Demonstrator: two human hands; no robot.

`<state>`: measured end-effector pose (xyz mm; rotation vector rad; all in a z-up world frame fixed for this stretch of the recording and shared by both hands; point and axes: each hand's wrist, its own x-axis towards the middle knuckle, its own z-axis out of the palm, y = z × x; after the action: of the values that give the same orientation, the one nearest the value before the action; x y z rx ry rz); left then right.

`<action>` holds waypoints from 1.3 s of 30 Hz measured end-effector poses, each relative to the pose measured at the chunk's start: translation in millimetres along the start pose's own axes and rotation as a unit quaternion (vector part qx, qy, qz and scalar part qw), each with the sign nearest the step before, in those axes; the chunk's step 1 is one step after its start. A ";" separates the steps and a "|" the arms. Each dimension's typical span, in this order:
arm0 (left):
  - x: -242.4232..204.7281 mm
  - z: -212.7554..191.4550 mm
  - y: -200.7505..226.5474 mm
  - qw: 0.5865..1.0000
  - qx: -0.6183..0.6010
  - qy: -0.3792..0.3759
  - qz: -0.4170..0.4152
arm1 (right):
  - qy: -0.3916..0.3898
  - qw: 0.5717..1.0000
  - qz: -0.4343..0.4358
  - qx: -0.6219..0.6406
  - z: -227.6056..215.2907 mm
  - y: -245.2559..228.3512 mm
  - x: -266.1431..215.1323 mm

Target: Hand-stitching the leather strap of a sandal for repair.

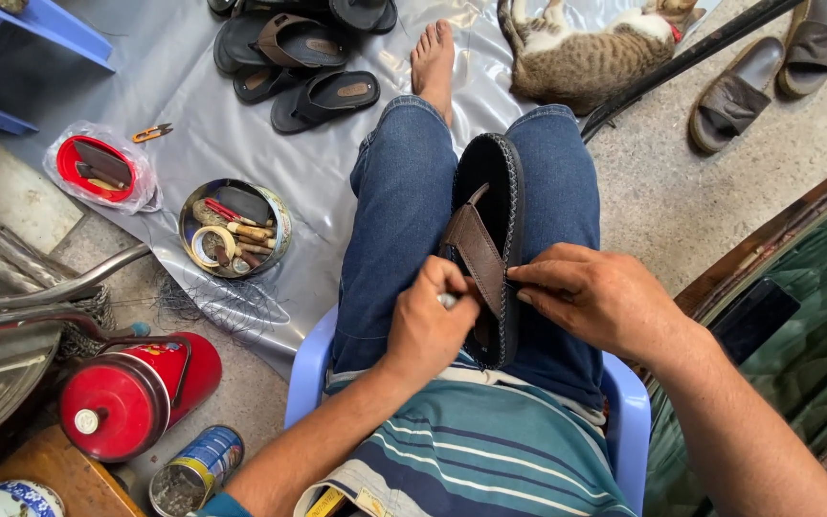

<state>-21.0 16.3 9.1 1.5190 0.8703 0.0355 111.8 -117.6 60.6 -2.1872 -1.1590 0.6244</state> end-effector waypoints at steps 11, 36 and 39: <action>-4.7 -17.2 19.4 0.887 0.297 -0.043 0.350 | -0.126 0.984 0.033 -0.121 -24.8 -9.0 -15.0; -7.5 -6.0 36.0 0.889 0.257 -0.033 0.377 | -0.120 0.986 0.109 0.044 -24.0 -0.7 -25.2; -4.3 -3.7 26.7 0.887 0.253 0.024 0.387 | 0.028 0.992 0.057 0.107 -1.0 -10.3 -16.9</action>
<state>-12.9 20.2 35.0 2.2926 0.2550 0.4610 97.9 -127.5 70.5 -2.0822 -0.8993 0.6964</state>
